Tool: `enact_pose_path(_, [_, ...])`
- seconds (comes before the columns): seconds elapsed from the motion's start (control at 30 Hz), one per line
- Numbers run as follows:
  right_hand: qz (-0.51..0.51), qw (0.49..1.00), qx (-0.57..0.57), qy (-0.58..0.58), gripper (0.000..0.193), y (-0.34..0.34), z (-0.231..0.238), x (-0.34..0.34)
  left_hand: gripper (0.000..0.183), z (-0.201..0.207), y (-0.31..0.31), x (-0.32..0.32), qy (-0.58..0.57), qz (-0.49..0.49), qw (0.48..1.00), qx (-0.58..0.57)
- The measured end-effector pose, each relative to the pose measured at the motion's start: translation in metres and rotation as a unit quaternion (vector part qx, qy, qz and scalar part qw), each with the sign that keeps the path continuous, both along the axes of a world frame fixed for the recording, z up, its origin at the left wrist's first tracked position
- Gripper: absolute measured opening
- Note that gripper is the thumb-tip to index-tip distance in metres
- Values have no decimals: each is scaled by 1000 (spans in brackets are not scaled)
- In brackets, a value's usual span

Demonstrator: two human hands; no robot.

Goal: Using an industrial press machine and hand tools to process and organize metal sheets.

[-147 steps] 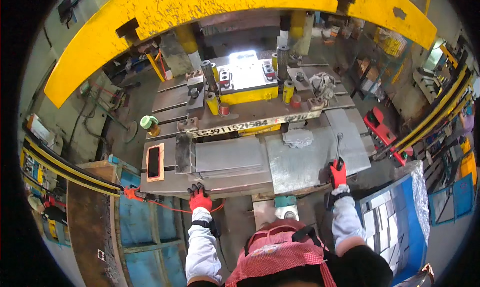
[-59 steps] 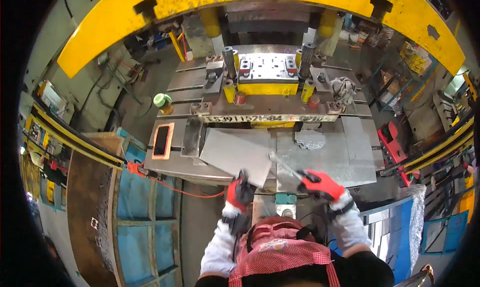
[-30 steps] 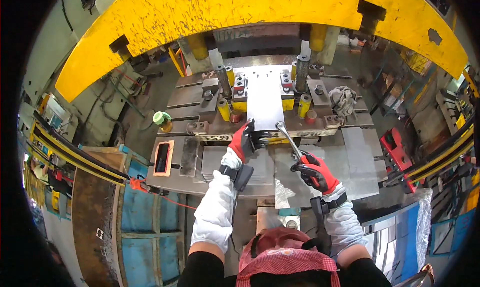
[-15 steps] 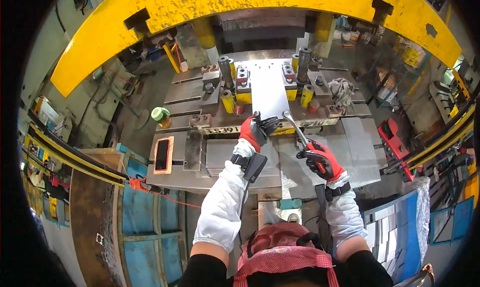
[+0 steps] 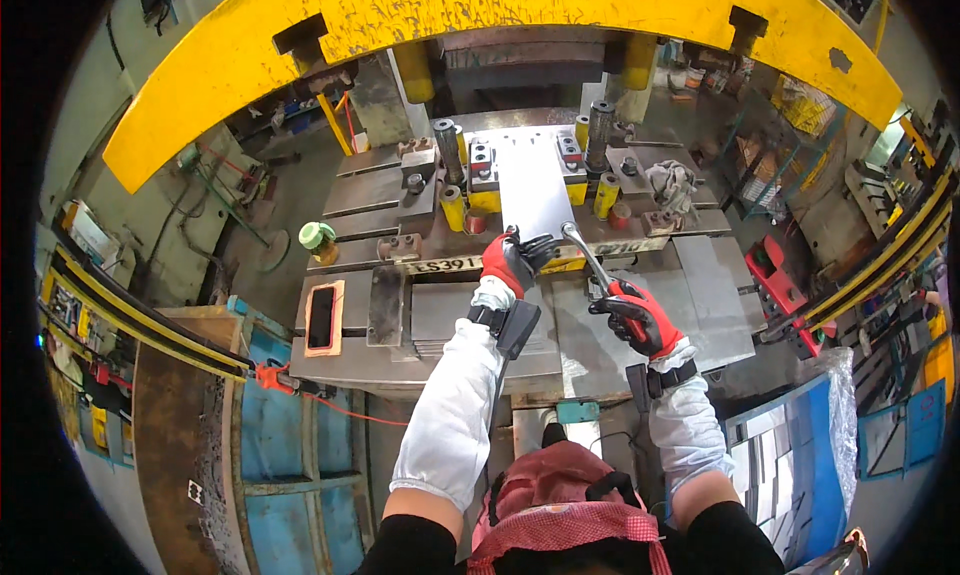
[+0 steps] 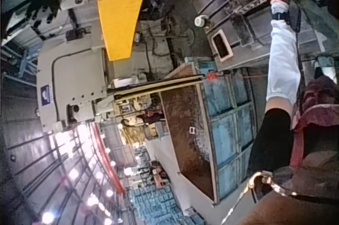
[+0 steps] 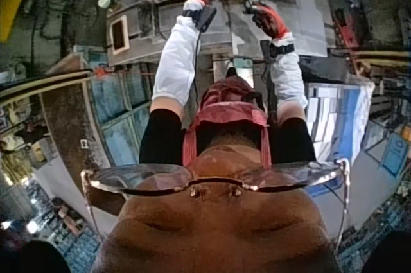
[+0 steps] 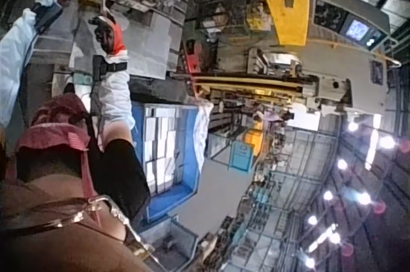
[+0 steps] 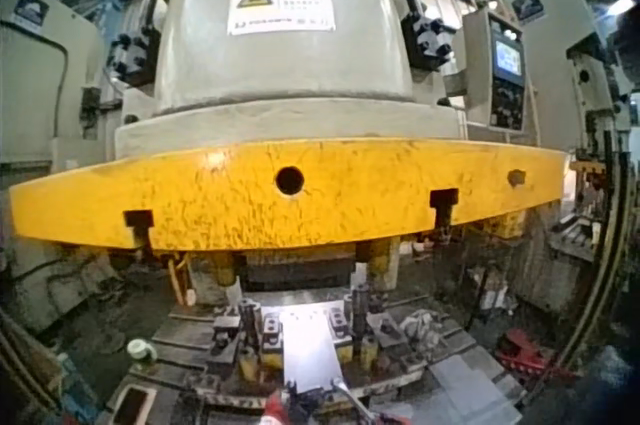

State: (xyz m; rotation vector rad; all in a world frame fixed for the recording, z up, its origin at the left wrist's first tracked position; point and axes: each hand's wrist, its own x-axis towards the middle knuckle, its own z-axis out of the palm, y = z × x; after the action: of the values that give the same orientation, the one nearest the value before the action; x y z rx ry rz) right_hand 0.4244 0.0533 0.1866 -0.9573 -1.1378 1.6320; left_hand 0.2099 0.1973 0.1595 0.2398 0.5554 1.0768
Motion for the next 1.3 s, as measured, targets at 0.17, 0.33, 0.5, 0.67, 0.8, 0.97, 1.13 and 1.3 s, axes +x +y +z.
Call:
enact_pose_path(0.17, [-44, 996, -65, 46, 21, -1, 0, -3, 46, 7, -4, 2, 19, -5, 1000, -4])
enact_pose_path(0.33, [-18, 999, 44, -11, 20, 0, -10, 1, 47, 3, 1, 3, 14, -6, 1000, -25])
enact_pose_path(0.5, [-36, 998, 53, 16, 21, -10, 0, -6, 49, -4, 6, -1, -30, -25, 999, -31])
enact_pose_path(0.67, [-5, 998, -15, 54, 24, -3, -6, 0, 51, -15, 10, -3, -24, -20, 999, -11])
enact_pose_path(0.8, [-35, 999, -7, 10, 22, -8, 8, -6, 52, -17, 8, -1, -7, -14, 1000, 8])
enact_pose_path(0.97, [4, 994, 92, -55, 22, -2, -8, 8, 49, -9, 5, 7, 2, -7, 1000, 14])
enact_pose_path(1.13, [-15, 998, -37, 39, 21, -4, 7, -5, 43, -18, 5, -4, 5, 1, 999, 51])
enact_pose_path(1.3, [-24, 996, -56, 62, 17, -4, 3, -3, 51, 8, -7, 1, 24, -2, 1000, 4])
